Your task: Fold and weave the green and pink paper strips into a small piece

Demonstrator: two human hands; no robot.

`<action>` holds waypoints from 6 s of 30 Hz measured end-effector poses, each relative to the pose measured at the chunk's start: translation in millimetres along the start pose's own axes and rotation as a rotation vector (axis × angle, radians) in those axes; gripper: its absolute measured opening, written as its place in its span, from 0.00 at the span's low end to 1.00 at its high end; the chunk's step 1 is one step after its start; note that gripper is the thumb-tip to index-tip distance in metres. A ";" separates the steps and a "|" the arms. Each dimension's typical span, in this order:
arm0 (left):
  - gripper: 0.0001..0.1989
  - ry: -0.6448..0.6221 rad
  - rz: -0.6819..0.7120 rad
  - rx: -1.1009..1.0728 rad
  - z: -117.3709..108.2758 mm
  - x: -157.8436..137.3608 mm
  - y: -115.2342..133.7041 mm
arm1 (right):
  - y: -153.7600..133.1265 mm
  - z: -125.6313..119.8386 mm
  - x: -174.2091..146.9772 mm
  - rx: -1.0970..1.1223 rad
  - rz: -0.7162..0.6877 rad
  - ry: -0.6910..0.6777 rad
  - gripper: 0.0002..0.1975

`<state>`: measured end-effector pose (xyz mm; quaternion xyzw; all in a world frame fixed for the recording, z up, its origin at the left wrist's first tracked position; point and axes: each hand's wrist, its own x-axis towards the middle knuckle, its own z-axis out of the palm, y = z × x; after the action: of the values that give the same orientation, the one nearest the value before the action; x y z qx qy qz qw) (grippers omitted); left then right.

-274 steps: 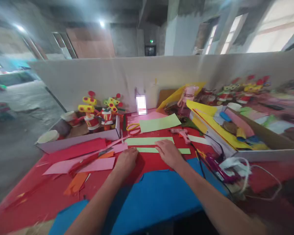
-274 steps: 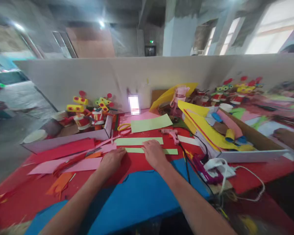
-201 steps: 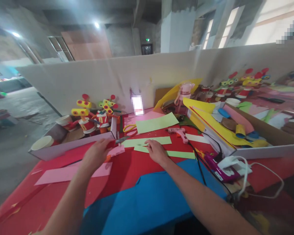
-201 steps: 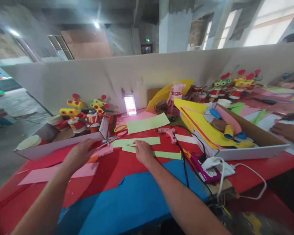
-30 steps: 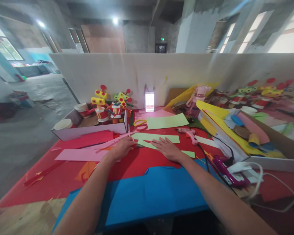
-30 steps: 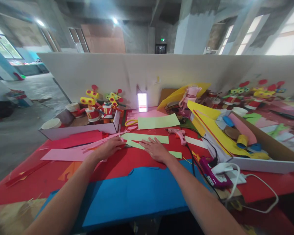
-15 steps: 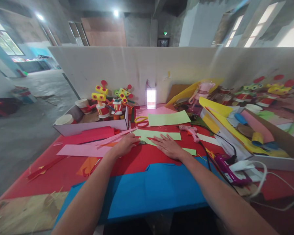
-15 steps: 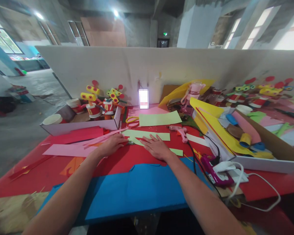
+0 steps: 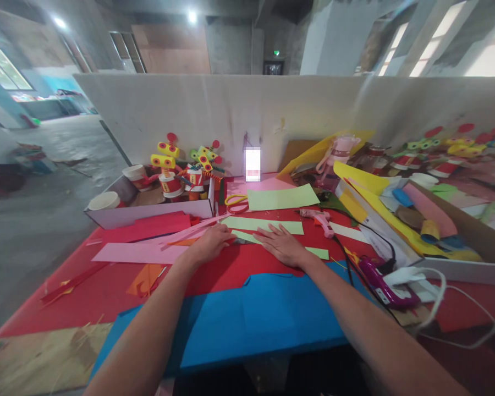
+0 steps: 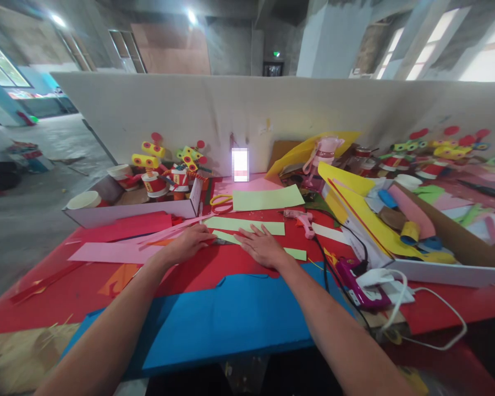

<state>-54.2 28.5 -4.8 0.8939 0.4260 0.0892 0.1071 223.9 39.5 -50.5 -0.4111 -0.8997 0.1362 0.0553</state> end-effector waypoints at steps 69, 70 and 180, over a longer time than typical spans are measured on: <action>0.15 0.006 0.084 -0.051 4.6 6.6 -1.9 | 1.9 -6.4 -2.0 -0.049 -0.081 -0.002 0.30; 0.15 0.006 0.089 -0.043 5.8 7.1 -1.6 | 1.3 -7.0 -2.1 -0.048 -0.078 -0.002 0.31; 0.16 0.096 0.106 0.002 16.4 14.3 -2.7 | 11.8 -10.5 -9.2 0.138 -0.055 0.080 0.23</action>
<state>-43.3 39.4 -20.3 0.9101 0.3827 0.1371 0.0806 240.7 42.0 -43.7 -0.3867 -0.8961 0.1799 0.1232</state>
